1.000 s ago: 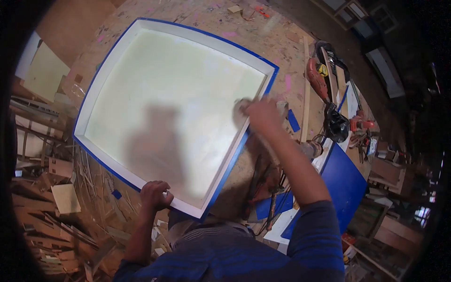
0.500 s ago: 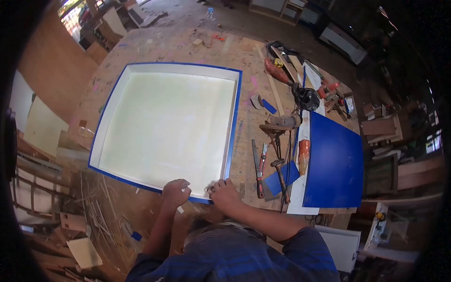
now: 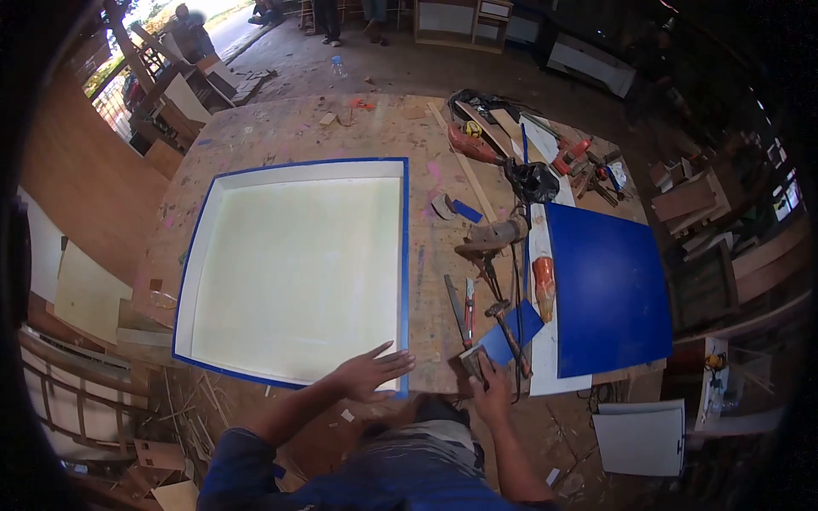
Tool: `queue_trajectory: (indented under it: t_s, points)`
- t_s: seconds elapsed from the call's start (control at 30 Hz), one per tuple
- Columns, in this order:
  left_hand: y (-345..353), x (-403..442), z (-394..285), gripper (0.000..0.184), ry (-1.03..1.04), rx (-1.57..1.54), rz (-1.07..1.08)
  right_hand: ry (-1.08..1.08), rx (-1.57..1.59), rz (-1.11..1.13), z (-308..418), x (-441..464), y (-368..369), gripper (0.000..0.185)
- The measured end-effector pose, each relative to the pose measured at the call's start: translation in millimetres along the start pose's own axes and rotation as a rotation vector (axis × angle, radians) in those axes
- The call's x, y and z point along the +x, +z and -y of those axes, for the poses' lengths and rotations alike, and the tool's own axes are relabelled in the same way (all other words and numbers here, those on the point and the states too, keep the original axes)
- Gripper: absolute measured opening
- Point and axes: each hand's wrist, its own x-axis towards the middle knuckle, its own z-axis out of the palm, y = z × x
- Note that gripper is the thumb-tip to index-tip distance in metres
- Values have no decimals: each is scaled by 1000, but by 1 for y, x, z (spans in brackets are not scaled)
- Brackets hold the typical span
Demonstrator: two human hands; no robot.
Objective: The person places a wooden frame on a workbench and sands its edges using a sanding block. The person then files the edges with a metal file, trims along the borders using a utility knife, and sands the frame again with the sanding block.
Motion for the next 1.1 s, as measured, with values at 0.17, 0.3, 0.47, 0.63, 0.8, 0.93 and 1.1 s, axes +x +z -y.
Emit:
queue_trajectory:
  t_s: [0.17,0.3,0.47,0.63,0.8,0.93,1.1]
  points:
    - [-38,45,85,86,23,55,43,-50,20,93,-17,42,28,67]
    - [-70,92,157,88,-71,87,-7,-144,102,106,-17,92,37,65]
    - [-115,154,236,87,-243,176,-60,-173,165,180,-33,139,42,68]
    - [-145,216,319,88,-400,359,-163,-151,177,262,-50,168,44,69]
    - [-174,276,387,94,-580,397,-131,-72,172,346,-63,181,45,68]
    - [-171,319,412,104,-948,343,-404,-29,199,375,-66,185,41,66]
    - [-136,337,373,110,-758,401,-372,-51,200,340,-69,188,39,68]
